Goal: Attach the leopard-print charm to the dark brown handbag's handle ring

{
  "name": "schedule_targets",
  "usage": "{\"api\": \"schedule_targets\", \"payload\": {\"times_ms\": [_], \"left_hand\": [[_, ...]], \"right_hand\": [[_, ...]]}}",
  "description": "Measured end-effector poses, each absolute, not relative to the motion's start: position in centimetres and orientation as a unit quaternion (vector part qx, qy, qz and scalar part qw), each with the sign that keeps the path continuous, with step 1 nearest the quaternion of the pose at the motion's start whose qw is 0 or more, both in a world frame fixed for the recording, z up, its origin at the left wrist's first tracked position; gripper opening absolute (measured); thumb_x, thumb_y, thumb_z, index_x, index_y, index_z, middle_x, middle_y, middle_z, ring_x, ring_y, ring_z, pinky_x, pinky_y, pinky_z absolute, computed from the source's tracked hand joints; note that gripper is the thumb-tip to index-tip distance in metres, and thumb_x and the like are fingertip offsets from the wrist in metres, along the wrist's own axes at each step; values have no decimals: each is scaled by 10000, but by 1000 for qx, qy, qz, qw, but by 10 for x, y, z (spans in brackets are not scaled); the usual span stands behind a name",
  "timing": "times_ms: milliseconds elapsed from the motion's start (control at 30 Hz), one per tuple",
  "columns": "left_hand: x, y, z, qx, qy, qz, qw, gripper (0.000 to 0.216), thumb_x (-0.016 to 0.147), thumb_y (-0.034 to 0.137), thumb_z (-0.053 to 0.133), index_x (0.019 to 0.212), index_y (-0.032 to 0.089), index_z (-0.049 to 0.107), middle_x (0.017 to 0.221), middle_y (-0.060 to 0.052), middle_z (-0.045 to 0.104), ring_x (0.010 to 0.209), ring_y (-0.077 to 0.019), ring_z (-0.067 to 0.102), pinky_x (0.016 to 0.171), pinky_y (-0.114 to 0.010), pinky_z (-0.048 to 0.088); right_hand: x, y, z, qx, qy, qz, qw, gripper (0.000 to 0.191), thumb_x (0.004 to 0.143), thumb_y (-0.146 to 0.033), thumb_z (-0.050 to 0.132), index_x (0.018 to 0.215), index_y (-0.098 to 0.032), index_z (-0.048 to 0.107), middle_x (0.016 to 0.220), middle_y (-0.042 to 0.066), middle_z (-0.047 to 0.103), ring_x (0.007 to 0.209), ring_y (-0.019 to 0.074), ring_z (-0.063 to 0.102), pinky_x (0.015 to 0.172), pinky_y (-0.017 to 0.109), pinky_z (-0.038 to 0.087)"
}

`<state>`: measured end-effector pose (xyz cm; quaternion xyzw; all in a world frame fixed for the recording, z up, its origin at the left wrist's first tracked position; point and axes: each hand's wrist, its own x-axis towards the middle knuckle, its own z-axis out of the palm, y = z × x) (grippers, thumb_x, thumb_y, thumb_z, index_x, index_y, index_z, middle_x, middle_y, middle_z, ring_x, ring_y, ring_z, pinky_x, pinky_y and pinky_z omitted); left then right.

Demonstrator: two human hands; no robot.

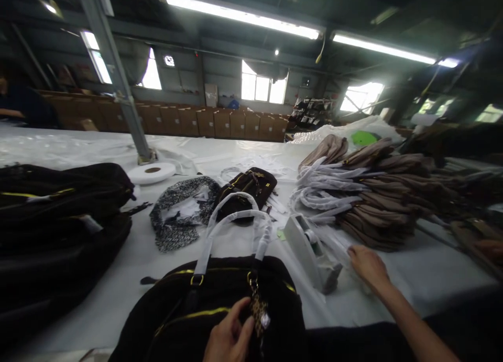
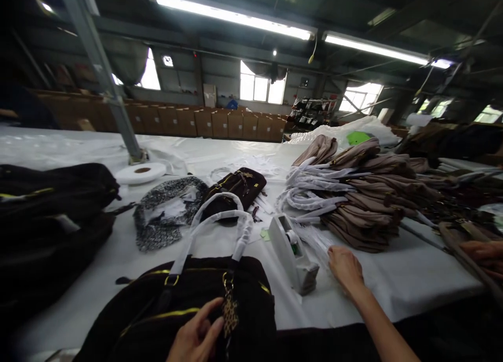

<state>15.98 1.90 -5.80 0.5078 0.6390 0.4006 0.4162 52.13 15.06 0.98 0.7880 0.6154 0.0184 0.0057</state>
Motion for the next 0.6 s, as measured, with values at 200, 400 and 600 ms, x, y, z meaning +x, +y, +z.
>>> {"api": "schedule_targets", "payload": {"times_ms": [200,400,600], "left_hand": [[162,17,-45,488,638,405,436,512,786,498,508,1165,169,612,462,76,389,409,-132,428,423,-214,338],[161,15,-27,533,624,385,422,440,820,430,506,1166,185,623,481,49,501,481,-140,478,510,-221,372],[157,17,-28,511,613,370,475,445,842,403,459,1196,153,563,501,49,516,388,-125,453,407,-213,360]], "right_hand": [[524,159,37,779,626,25,37,229,857,-191,481,804,-146,699,851,168,696,839,289,656,608,298,377],[526,173,93,753,655,47,35,116,812,-228,595,793,-194,704,799,117,688,813,235,646,612,285,342],[529,179,135,749,654,101,-34,218,886,-208,543,722,-103,641,769,78,642,783,154,624,691,291,408]]}}
